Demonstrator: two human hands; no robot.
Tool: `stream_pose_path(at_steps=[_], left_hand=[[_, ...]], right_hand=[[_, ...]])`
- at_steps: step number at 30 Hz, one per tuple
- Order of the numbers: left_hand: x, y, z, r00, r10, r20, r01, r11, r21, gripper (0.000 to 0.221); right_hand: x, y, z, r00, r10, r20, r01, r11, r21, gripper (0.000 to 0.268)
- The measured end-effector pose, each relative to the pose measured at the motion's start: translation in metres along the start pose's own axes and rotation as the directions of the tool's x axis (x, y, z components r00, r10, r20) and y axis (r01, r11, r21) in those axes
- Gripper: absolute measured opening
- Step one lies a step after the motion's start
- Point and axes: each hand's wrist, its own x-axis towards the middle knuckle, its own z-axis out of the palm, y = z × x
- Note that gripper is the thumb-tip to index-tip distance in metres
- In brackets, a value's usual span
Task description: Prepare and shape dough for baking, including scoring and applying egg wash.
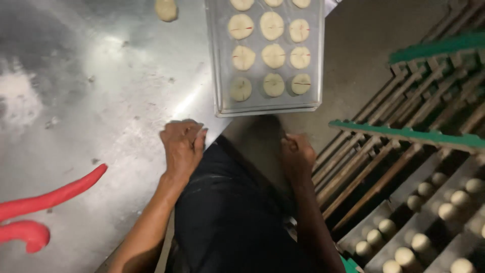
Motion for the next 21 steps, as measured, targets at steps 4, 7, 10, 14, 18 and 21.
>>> stream_pose_path(at_steps=[4, 7, 10, 14, 18, 21], left_hand=[[-0.049, -0.003, 0.003, 0.999, -0.035, 0.038, 0.041, 0.988, -0.151, 0.020], [-0.068, 0.016, -0.004, 0.869, -0.322, 0.376, 0.474, 0.762, -0.442, 0.041], [-0.090, 0.018, -0.014, 0.804, -0.360, 0.473, 0.581, 0.647, -0.494, 0.054], [-0.117, -0.004, -0.008, 0.816, -0.386, 0.431, 0.578, 0.569, -0.585, 0.040], [-0.111, -0.028, -0.003, 0.766, -0.481, 0.425, 0.642, 0.580, -0.501, 0.016], [-0.064, -0.053, 0.010, 0.790, -0.541, 0.287, 0.600, 0.586, -0.545, 0.009]], right_hand=[[-0.022, -0.010, 0.007, 0.889, 0.357, 0.289, -0.459, 0.710, 0.534, 0.014], [-0.017, -0.059, 0.011, 0.796, 0.384, 0.468, -0.593, 0.650, 0.475, 0.020], [-0.035, -0.075, 0.044, 0.859, -0.052, 0.509, -0.270, 0.799, 0.538, 0.018], [-0.050, -0.090, 0.075, 0.801, -0.190, 0.567, -0.240, 0.767, 0.596, 0.017], [-0.047, -0.097, 0.083, 0.686, -0.098, 0.721, -0.531, 0.610, 0.588, 0.027], [-0.028, -0.086, 0.083, 0.727, 0.027, 0.687, -0.553, 0.615, 0.562, 0.034]])
